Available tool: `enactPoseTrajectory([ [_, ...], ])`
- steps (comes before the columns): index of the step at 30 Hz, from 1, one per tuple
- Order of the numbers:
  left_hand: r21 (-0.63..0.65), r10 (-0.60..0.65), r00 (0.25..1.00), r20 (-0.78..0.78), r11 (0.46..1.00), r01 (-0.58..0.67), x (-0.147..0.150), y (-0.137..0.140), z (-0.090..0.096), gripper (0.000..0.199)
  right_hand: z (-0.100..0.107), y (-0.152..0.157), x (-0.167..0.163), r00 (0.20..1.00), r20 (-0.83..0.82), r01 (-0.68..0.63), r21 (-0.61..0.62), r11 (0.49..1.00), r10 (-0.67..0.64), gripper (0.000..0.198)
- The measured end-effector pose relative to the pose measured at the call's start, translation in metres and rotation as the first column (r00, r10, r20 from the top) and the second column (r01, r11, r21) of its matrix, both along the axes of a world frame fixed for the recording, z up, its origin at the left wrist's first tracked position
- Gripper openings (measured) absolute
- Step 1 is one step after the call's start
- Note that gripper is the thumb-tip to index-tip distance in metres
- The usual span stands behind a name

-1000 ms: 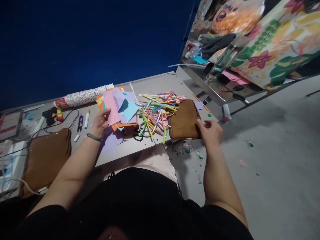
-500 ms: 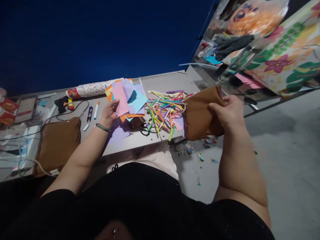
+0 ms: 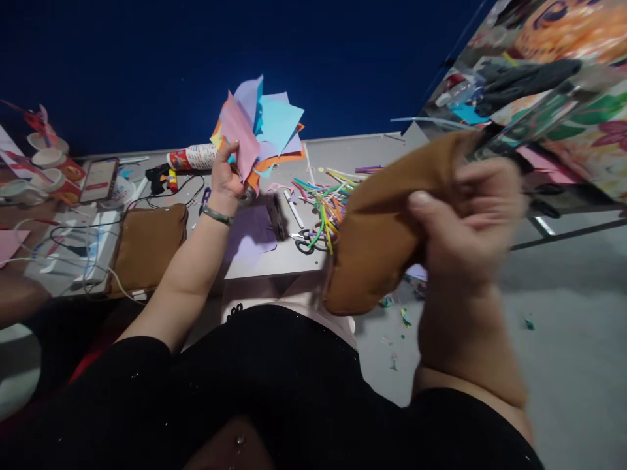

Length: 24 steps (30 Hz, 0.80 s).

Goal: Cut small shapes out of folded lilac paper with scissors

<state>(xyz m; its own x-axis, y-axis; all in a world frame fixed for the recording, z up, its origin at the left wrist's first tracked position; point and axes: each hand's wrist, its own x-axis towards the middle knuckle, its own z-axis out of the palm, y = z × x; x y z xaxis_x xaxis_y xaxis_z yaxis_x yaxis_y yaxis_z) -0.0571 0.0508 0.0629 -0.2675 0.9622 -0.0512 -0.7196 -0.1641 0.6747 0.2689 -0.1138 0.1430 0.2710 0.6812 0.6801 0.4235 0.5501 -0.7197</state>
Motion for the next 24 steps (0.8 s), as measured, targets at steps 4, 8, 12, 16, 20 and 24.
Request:
enactPoseTrajectory([
  [4, 0.002, 0.02, 0.998, -0.059, 1.0, -0.02, -0.024, -0.029, 0.037, 0.016, -0.045, 0.008, -0.096, 0.842, -0.272, -0.5, -0.071, 0.863, 0.465, 0.052],
  [8, 0.147, 0.099, 0.97, -0.22, 0.987, -0.067, -0.055, -0.068, 0.05, 0.016, -0.107, 0.017, -0.173, 0.704, -0.363, -0.701, -0.225, 0.676, 0.61, 0.051],
  [12, 0.084, 0.138, 0.97, -0.202, 0.989, -0.123, -0.064, -0.086, 0.028, 0.015, -0.148, 0.017, -0.192, 0.768, -0.044, -0.597, -0.411, 0.689, 0.639, 0.036],
  [16, -0.103, 0.047, 0.994, -0.096, 0.993, -0.057, -0.048, -0.08, -0.003, 0.012, -0.151, 0.013, -0.151, 0.819, 0.328, -0.329, -0.404, 0.853, 0.471, 0.027],
  [20, -0.207, -0.092, 0.995, -0.037, 0.975, 0.082, -0.023, -0.066, -0.015, 0.016, -0.134, 0.014, -0.051, 0.876, 0.481, 0.123, -0.166, 0.978, -0.028, 0.031],
  [24, -0.251, -0.177, 0.984, 0.003, 0.953, 0.172, 0.009, -0.049, -0.014, 0.017, -0.131, 0.008, 0.07, 0.671, 0.466, 0.735, -0.31, 0.603, -0.577, 0.051],
])
